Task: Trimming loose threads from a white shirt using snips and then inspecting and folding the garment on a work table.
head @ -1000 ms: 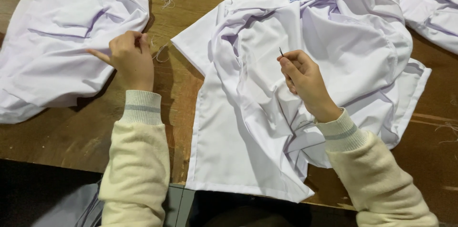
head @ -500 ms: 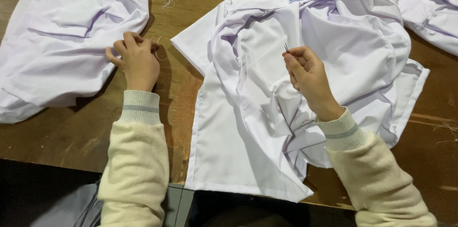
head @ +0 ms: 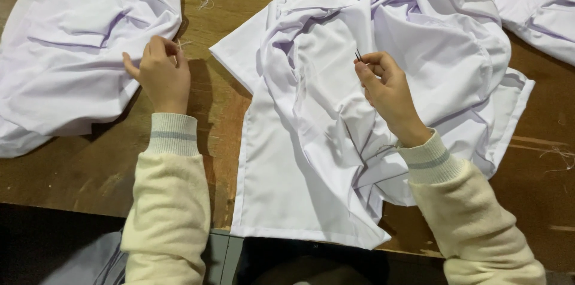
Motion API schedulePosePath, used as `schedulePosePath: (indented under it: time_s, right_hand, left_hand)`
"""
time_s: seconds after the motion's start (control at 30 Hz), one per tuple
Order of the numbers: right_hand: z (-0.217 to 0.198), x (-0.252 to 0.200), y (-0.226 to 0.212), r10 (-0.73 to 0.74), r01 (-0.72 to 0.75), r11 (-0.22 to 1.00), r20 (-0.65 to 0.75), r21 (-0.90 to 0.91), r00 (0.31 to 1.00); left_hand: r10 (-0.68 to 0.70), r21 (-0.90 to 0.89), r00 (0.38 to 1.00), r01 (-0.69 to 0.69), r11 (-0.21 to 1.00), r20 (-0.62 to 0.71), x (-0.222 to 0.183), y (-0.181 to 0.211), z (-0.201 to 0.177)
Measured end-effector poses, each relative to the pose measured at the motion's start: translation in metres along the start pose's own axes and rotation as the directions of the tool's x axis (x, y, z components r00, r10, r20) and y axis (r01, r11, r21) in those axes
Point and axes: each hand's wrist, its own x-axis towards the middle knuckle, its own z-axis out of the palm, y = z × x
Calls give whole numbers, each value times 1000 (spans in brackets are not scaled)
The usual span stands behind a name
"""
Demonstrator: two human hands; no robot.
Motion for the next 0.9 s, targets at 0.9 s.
schedulePosePath:
  time_s: [0.9]
  right_hand:
    - [-76, -86, -129, 75, -171, 807, -190, -565, 979]
  left_hand:
    - [256, -283, 936, -321, 904, -243, 13, 43, -62]
